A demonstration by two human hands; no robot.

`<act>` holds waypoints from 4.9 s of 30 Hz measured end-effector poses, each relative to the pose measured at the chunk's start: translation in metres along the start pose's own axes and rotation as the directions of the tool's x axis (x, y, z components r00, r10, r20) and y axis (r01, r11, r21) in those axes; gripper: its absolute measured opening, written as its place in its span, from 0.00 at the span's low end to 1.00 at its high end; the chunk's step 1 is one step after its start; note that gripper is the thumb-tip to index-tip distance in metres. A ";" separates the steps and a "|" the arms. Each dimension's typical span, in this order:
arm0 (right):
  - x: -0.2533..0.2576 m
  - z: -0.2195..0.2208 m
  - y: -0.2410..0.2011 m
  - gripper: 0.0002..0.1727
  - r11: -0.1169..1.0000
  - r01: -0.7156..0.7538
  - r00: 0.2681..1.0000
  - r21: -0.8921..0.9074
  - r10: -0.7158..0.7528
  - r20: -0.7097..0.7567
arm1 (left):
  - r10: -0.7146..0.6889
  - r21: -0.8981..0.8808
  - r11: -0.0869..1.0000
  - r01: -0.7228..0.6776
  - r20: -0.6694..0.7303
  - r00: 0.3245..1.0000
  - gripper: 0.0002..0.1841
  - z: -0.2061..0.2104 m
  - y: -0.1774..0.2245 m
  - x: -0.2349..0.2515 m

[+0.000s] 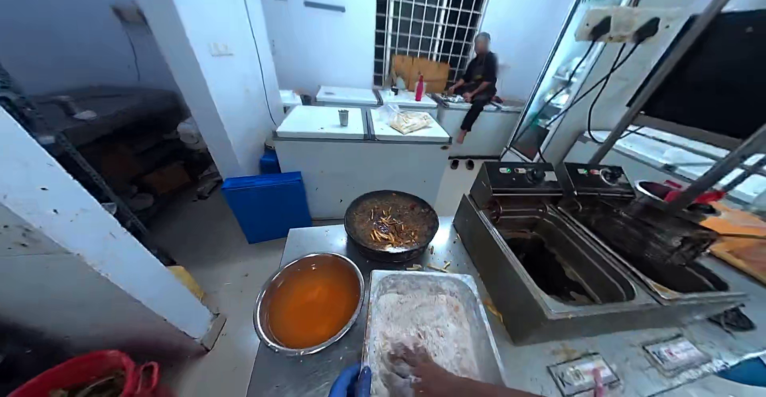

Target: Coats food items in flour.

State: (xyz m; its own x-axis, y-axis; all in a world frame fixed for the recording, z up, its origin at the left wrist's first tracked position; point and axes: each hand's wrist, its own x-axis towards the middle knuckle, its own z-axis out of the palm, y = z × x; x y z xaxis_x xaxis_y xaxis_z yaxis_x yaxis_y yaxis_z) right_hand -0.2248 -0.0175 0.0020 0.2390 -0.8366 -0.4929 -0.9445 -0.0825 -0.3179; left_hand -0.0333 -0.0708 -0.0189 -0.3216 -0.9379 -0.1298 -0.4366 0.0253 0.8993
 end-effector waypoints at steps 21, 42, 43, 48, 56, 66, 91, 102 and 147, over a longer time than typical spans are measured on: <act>-0.028 0.003 0.033 0.52 0.979 -0.202 0.979 0.019 0.202 0.015 | -0.066 -0.037 0.997 0.064 -0.032 0.997 0.15 0.002 0.001 0.002; -0.030 -0.042 0.022 0.50 0.895 -0.195 0.957 0.400 0.262 -0.121 | -0.056 -0.080 0.995 0.056 -0.003 0.998 0.16 0.001 0.002 0.003; -0.021 -0.033 0.017 0.58 0.938 -0.196 0.966 0.288 0.235 -0.109 | -0.056 -0.078 0.995 0.056 0.001 0.998 0.16 0.001 0.002 0.002; 0.030 -0.022 0.031 0.38 0.993 -0.036 0.976 0.112 0.059 -0.210 | -0.054 -0.058 0.997 0.054 0.000 0.999 0.17 0.001 0.005 0.003; 0.020 -0.054 0.049 0.63 0.939 -0.310 0.950 0.146 0.313 0.008 | -0.060 -0.084 0.995 0.056 -0.043 0.997 0.16 0.005 0.003 -0.003; 0.043 -0.063 0.045 0.37 0.902 -0.313 0.920 0.296 0.366 -0.142 | -0.080 -0.138 0.988 0.070 -0.072 0.994 0.18 0.017 0.003 -0.021; -0.036 0.006 0.011 0.49 0.889 -0.455 0.877 0.041 0.440 0.194 | -0.073 -0.131 0.990 0.058 -0.111 0.991 0.16 0.019 0.003 -0.017; -0.017 0.014 -0.009 0.60 0.988 -0.121 0.989 0.101 0.128 -0.074 | -0.052 -0.135 0.990 0.037 -0.115 0.992 0.17 0.017 0.001 -0.016; 0.001 -0.084 0.034 0.47 0.972 -0.186 0.982 0.142 0.177 0.071 | -0.078 -0.131 0.989 0.062 -0.121 0.990 0.15 0.017 0.002 -0.013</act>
State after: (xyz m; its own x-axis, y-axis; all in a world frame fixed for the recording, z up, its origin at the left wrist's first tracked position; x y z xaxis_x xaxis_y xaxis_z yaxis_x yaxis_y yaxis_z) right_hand -0.2755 -0.0668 0.0586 0.0831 -0.7974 -0.5977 -0.9306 0.1524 -0.3327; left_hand -0.0438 -0.0524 -0.0227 -0.1822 -0.9720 -0.1482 -0.3423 -0.0786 0.9363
